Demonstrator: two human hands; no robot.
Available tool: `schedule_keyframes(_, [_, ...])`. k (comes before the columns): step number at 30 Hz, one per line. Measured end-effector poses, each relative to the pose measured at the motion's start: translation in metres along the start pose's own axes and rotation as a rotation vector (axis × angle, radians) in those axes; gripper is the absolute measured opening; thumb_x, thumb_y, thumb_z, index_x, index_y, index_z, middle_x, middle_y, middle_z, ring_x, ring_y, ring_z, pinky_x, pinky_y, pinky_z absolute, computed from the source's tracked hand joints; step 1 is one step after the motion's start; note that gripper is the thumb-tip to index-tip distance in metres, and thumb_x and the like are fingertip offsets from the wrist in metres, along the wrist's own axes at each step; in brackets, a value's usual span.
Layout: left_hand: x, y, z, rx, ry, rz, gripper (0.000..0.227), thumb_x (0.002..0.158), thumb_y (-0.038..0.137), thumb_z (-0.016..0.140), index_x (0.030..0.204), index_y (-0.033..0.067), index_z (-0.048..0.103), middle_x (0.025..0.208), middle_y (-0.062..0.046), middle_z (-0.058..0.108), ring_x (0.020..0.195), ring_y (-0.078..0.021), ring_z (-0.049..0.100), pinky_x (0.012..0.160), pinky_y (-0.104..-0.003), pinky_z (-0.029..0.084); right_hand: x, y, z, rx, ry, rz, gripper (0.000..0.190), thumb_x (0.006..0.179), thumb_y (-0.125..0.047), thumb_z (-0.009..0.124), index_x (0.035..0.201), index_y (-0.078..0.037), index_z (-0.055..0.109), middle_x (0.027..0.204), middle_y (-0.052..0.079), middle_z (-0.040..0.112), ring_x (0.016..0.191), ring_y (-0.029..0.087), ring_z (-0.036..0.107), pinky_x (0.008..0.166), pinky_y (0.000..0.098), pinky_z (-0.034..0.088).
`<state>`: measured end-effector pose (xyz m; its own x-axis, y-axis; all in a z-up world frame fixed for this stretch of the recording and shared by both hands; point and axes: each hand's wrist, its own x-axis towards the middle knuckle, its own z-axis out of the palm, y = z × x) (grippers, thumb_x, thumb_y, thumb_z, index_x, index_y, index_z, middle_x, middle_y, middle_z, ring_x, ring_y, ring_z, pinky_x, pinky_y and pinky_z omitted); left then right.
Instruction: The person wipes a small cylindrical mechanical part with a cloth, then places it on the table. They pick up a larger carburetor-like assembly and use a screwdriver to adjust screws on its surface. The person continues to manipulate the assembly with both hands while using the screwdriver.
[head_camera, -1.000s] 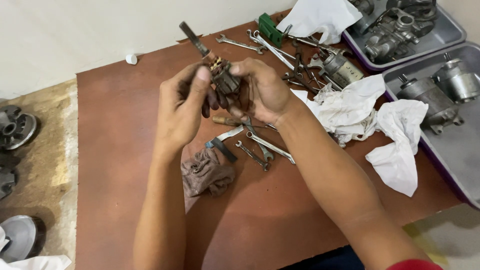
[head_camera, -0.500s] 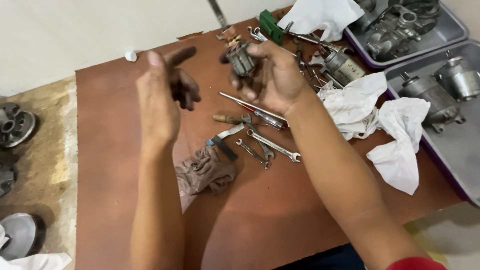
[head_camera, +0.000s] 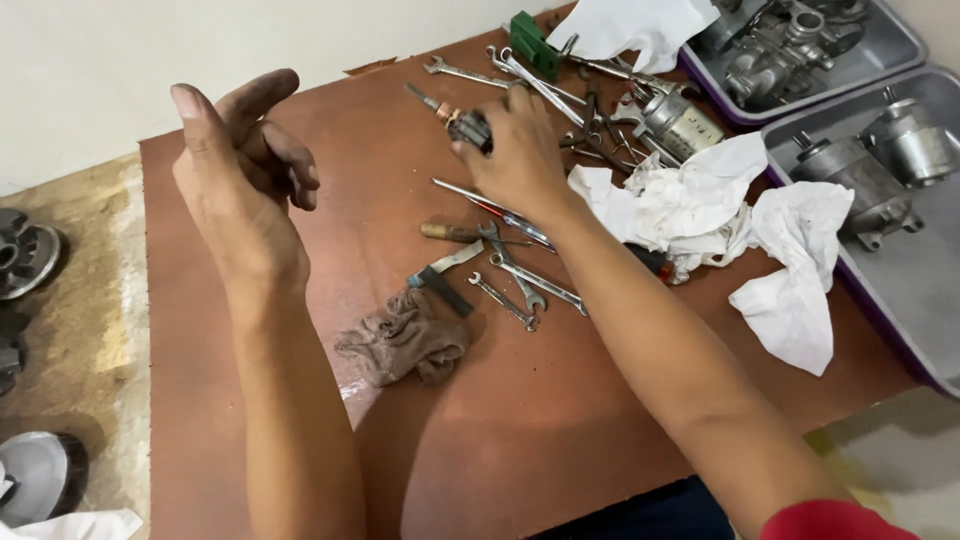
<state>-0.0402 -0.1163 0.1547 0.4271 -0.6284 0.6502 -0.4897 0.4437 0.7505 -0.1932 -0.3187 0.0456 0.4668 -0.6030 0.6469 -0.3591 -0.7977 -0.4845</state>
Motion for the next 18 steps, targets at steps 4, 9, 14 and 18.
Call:
schedule_keyframes(4, [0.000, 0.006, 0.000, 0.042, 0.009, 0.021, 0.093, 0.113, 0.069, 0.032, 0.127, -0.0138, 0.070, 0.066, -0.005, 0.054, 0.056, -0.0124, 0.052, 0.054, -0.030, 0.040, -0.012, 0.003, 0.016, -0.174, 0.018, -0.085, 0.040, 0.085, -0.027, 0.081, 0.109, 0.003, 0.073, 0.109, 0.020, 0.057, 0.102, 0.034, 0.047, 0.088, 0.0492, 0.037])
schedule_keyframes(9, [-0.003, 0.011, 0.003, -0.022, 0.011, 0.002, 0.086, 0.113, 0.061, 0.031, 0.128, -0.0142, 0.071, 0.069, -0.004, 0.055, 0.061, -0.0125, 0.053, 0.053, -0.027, 0.040, -0.018, 0.006, 0.024, -0.303, 0.004, -0.066, 0.032, 0.083, -0.027, 0.081, 0.099, 0.000, 0.074, 0.106, 0.019, 0.059, 0.103, 0.035, 0.047, 0.086, 0.0498, 0.033])
schedule_keyframes(14, [0.000, 0.011, 0.008, -0.052, 0.003, 0.007, 0.082, 0.116, 0.061, 0.036, 0.124, -0.0129, 0.072, 0.066, -0.004, 0.054, 0.057, -0.0119, 0.051, 0.051, -0.027, 0.039, -0.018, 0.011, 0.035, -0.332, -0.043, -0.033, 0.034, 0.083, -0.030, 0.081, 0.100, -0.001, 0.075, 0.106, 0.017, 0.059, 0.103, 0.034, 0.046, 0.087, 0.0494, 0.033])
schedule_keyframes(18, [-0.001, 0.012, 0.010, -0.029, -0.030, 0.029, 0.081, 0.117, 0.060, 0.036, 0.124, -0.0120, 0.072, 0.067, -0.004, 0.055, 0.058, -0.0116, 0.052, 0.052, -0.026, 0.039, -0.019, 0.012, 0.035, -0.408, -0.141, 0.019, 0.036, 0.086, -0.032, 0.080, 0.102, -0.001, 0.076, 0.107, 0.016, 0.060, 0.106, 0.033, 0.045, 0.088, 0.0505, 0.032])
